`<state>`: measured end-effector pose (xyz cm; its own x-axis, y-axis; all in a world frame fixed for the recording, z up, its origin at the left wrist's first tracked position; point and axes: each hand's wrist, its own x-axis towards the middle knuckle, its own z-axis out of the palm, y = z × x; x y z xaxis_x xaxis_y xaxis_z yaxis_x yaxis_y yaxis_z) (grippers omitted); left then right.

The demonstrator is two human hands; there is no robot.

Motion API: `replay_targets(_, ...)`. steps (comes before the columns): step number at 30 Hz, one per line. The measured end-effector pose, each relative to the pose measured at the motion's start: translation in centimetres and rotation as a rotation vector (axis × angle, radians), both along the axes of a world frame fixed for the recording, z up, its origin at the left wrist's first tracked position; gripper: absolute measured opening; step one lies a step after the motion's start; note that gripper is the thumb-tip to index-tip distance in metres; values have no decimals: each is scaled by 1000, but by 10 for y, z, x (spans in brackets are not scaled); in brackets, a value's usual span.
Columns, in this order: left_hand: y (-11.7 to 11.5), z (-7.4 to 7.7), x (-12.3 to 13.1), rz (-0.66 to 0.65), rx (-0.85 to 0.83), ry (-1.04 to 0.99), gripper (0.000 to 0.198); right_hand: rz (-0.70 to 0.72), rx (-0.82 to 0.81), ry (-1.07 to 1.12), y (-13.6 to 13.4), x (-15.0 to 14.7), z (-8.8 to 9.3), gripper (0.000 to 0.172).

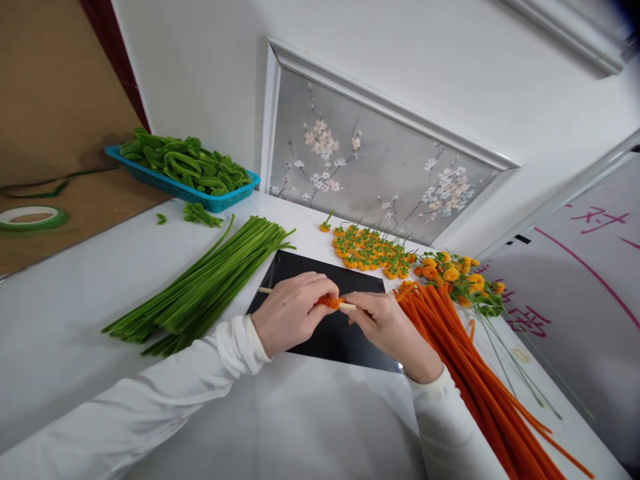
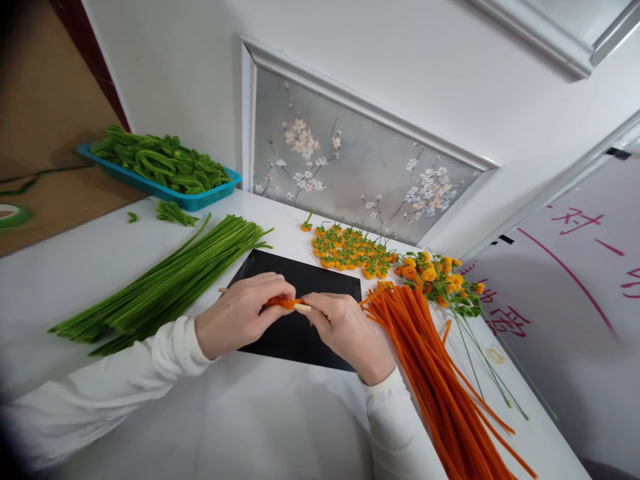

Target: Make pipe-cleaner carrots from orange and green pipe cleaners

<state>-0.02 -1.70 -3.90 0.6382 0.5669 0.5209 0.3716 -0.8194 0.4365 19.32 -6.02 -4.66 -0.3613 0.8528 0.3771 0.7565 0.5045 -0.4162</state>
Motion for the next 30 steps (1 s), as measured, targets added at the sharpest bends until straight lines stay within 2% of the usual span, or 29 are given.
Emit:
replay_targets(10,4,-6,-1,49,143,145,17,14,47,-10,-4,-13,4,20)
replay_targets(19,8,-2,-4,-37,-159,83,11,-69,252,-327,0,-9,-3,26)
replay_targets(25,7,1,-3,-8,-210,74,15,-75,304,-415,-1,-7,-3,25)
replay_targets(30,6,0,-2,-20,-154,51,17,-80,309,-419,-1,-10,-2,26)
